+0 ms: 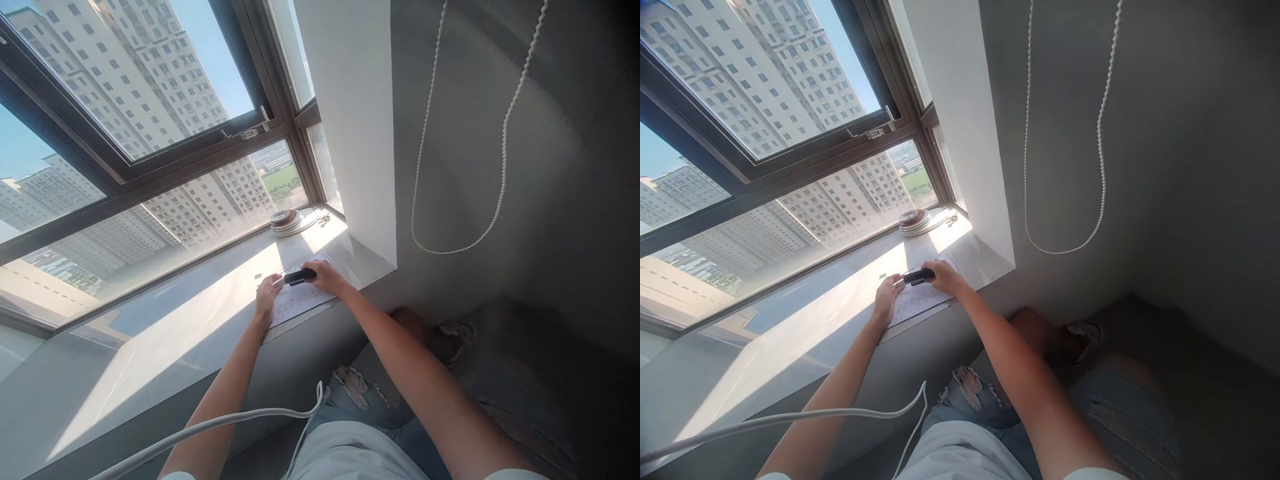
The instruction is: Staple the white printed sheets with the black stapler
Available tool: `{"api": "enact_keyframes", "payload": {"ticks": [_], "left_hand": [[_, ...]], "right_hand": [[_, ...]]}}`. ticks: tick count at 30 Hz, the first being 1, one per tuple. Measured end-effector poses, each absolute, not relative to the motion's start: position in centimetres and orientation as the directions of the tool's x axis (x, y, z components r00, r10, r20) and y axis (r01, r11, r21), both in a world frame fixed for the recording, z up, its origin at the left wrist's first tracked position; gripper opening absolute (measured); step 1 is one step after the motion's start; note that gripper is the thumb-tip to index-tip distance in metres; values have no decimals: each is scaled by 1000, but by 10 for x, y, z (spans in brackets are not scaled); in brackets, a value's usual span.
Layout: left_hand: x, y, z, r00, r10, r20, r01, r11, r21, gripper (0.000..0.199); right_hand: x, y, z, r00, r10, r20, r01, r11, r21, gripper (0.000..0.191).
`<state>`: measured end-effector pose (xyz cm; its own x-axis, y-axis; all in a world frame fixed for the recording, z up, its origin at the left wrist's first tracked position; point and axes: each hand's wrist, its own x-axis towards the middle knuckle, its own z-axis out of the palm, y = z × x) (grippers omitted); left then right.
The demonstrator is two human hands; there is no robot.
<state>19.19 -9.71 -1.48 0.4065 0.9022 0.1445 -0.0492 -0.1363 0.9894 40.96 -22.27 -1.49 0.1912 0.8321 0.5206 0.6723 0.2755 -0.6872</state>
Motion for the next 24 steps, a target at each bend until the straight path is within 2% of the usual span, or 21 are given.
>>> {"api": "enact_keyframes", "payload": {"ticks": [3, 6, 9, 12, 14, 18, 21, 24], "left_hand": [[187, -102, -7, 451, 886, 113, -101, -75, 992, 35], [182, -106, -1, 511, 856, 85, -141, -14, 990, 39], [181, -107, 2, 543, 839, 32, -158, 65, 985, 37], [183, -105, 2, 571, 821, -2, -139, 99, 985, 36], [183, -104, 1, 582, 813, 3, -129, 88, 988, 35], [183, -103, 0, 607, 794, 30, -118, 53, 992, 42], [182, -101, -3, 609, 791, 65, -119, 10, 993, 44], [182, -99, -4, 592, 804, 62, -110, 5, 994, 40]], "right_hand": [[409, -226, -15, 209, 662, 720, 723, 391, -569, 35], [405, -228, -14, 54, 553, 832, 823, 447, -351, 38], [399, -229, -11, -156, 547, 823, 863, 481, -155, 41], [395, -231, -8, -285, 556, 781, 866, 498, -39, 42], [394, -232, -7, -301, 557, 774, 871, 492, -15, 41], [395, -231, -9, -269, 553, 788, 867, 496, -51, 41], [396, -230, -11, -208, 562, 801, 864, 490, -119, 45], [396, -230, -12, -79, 600, 796, 862, 443, -248, 46]]}}
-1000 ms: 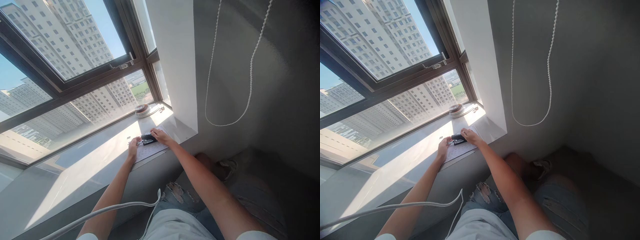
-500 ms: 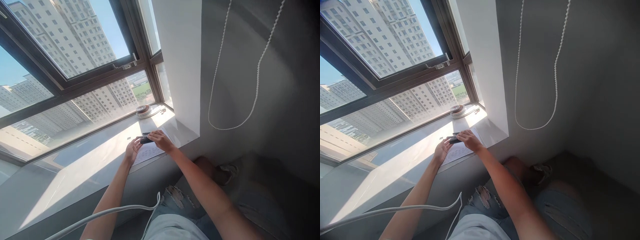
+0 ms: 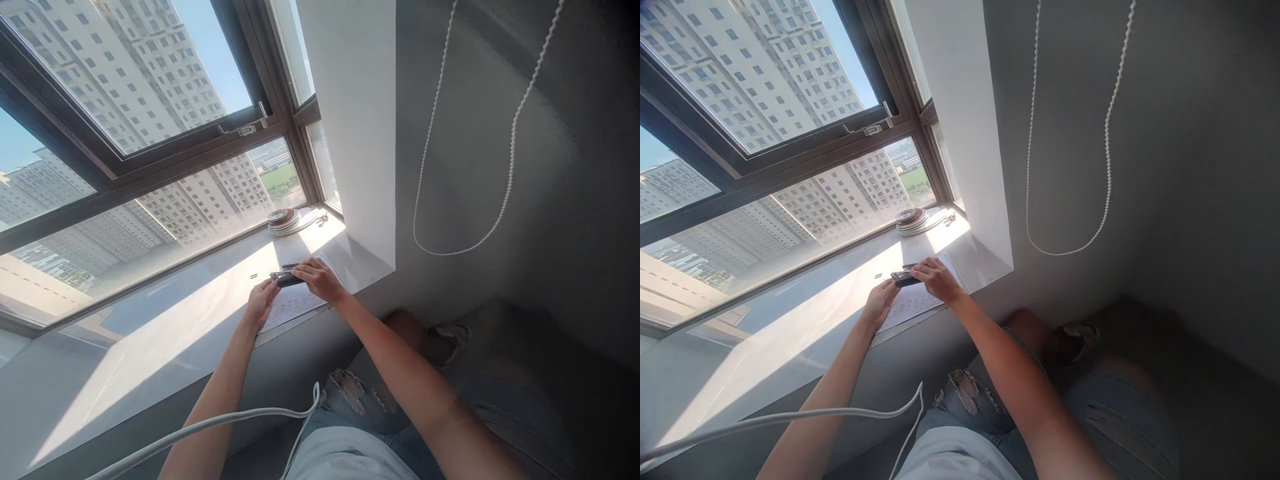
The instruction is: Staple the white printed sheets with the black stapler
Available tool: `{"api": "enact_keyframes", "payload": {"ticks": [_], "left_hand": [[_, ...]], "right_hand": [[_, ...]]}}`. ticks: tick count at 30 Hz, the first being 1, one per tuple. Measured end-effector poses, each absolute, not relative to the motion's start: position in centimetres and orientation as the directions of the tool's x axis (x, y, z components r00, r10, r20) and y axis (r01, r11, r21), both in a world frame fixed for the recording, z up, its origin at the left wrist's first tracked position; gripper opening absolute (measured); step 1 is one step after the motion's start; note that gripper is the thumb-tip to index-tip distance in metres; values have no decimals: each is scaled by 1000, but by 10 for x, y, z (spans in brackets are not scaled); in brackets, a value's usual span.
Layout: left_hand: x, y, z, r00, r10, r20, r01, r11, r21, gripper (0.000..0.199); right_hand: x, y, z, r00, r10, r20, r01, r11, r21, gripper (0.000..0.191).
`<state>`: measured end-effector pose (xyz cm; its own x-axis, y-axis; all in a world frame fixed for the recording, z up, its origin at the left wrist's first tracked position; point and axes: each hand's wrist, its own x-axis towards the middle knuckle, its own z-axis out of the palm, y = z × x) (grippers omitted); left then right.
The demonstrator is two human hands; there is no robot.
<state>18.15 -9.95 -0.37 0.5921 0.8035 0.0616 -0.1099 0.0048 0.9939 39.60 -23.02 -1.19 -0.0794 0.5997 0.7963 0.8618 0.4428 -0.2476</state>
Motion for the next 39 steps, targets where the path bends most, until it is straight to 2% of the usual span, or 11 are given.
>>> {"api": "enact_keyframes", "payload": {"ticks": [3, 6, 10, 15, 17, 21, 25, 32, 35, 37, 39], "left_hand": [[181, -102, -1, 570, 821, 29, -99, 33, 995, 35], [181, -108, 3, 584, 810, 54, -111, 14, 994, 38], [181, -118, 6, 536, 811, 236, -130, -197, 972, 45], [182, -124, 6, 540, 767, 346, -122, -336, 934, 36], [182, -125, 6, 563, 747, 353, -111, -355, 928, 34], [183, -128, 9, 574, 735, 360, -94, -378, 921, 34], [182, -134, 14, 619, 706, 344, -90, -371, 924, 36], [181, -136, 12, 639, 685, 352, -105, -375, 921, 39], [175, -121, 9, 470, 776, 420, -109, -422, 900, 40], [167, -102, 8, 250, 863, 438, -64, -437, 897, 45], [156, -77, 9, 127, 895, 428, 136, -443, 886, 40]], "right_hand": [[398, -231, -10, 145, 643, 752, 835, 328, -442, 36], [402, -233, -6, 355, 699, 621, 741, 196, -643, 29], [407, -233, -5, 401, 783, 476, 664, 111, -740, 24], [407, -233, -6, 307, 851, 426, 680, 117, -724, 24], [405, -233, -5, 278, 821, 499, 706, 178, -686, 25], [398, -234, -4, 133, 672, 729, 789, 373, -488, 22], [387, -234, -5, -146, 640, 754, 732, 583, -353, 23], [370, -234, 10, -209, 618, 758, 670, 655, -349, 23], [388, -235, 20, -57, 652, 756, 735, 540, -410, 20], [414, -236, 21, 193, 675, 712, 799, 313, -513, 15], [445, -237, 17, 436, 682, 587, 802, 2, -598, 12]]}}
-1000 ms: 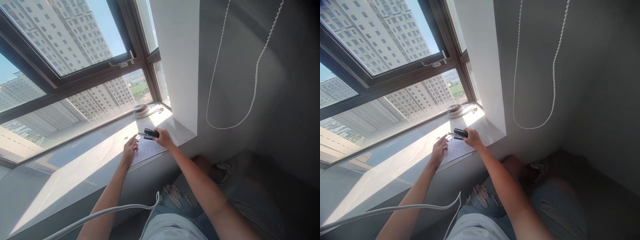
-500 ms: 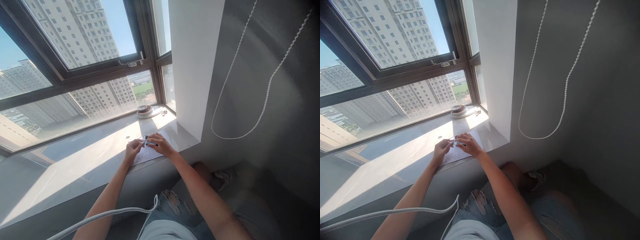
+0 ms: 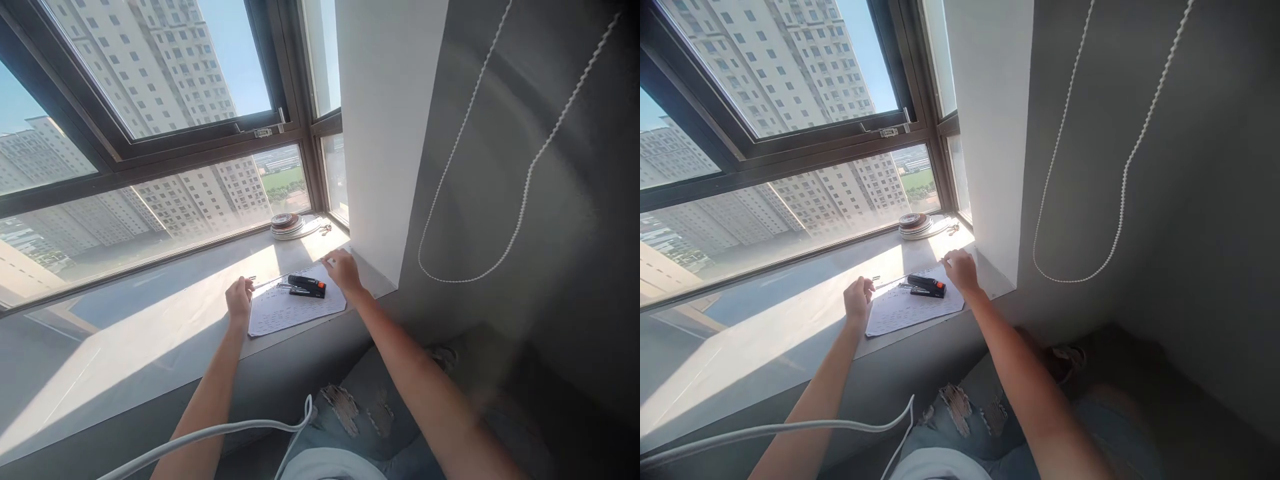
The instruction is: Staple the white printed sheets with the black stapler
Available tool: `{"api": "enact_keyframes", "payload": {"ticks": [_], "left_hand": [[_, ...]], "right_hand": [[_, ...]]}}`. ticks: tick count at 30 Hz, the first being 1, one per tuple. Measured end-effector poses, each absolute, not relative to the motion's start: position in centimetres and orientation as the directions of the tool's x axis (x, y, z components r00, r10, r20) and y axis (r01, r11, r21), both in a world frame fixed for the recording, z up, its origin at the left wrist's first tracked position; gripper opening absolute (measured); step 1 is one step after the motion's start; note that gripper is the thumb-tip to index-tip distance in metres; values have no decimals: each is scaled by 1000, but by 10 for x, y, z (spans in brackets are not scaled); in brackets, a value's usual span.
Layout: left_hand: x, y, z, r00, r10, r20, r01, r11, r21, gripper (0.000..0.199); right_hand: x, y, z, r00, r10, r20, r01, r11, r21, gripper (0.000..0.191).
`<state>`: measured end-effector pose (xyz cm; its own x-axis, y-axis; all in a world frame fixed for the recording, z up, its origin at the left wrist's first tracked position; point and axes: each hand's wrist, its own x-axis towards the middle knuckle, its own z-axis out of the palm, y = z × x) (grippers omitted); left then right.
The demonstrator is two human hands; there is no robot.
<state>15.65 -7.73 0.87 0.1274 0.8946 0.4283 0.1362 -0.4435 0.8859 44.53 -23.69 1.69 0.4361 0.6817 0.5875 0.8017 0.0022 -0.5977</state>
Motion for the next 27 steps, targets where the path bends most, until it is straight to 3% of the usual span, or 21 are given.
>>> {"api": "enact_keyframes", "payload": {"ticks": [2, 4, 6, 9, 13, 18, 22, 27], "left_hand": [[146, -53, 9, 163, 872, 462, 472, -480, 739, 30], [140, -32, 7, 243, 843, 480, 670, -504, 545, 27], [137, -18, 2, 318, 842, 436, 742, -507, 438, 34], [140, -7, -9, 387, 861, 331, 776, -498, 387, 48], [144, -4, -16, 438, 855, 277, 773, -516, 369, 47], [141, -7, -15, 436, 847, 304, 769, -526, 364, 27], [138, -12, -15, 420, 838, 349, 753, -536, 382, 14], [140, -20, -12, 343, 818, 462, 573, -572, 588, 18]], "right_hand": [[473, -235, 9, 542, 724, 427, 779, -243, -578, 11], [491, -228, 1, 561, 770, 304, 773, -356, -525, 16], [498, -216, -4, 541, 805, 244, 783, -376, -496, 21], [497, -193, -8, 490, 841, 228, 806, -338, -486, 25], [495, -175, -13, 464, 856, 227, 811, -307, -499, 35], [504, -179, -23, 528, 803, 276, 766, -309, -565, 51], [510, -186, -28, 607, 735, 302, 713, -336, -616, 45], [509, -189, -32, 601, 722, 342, 719, -301, -626, 36]]}}
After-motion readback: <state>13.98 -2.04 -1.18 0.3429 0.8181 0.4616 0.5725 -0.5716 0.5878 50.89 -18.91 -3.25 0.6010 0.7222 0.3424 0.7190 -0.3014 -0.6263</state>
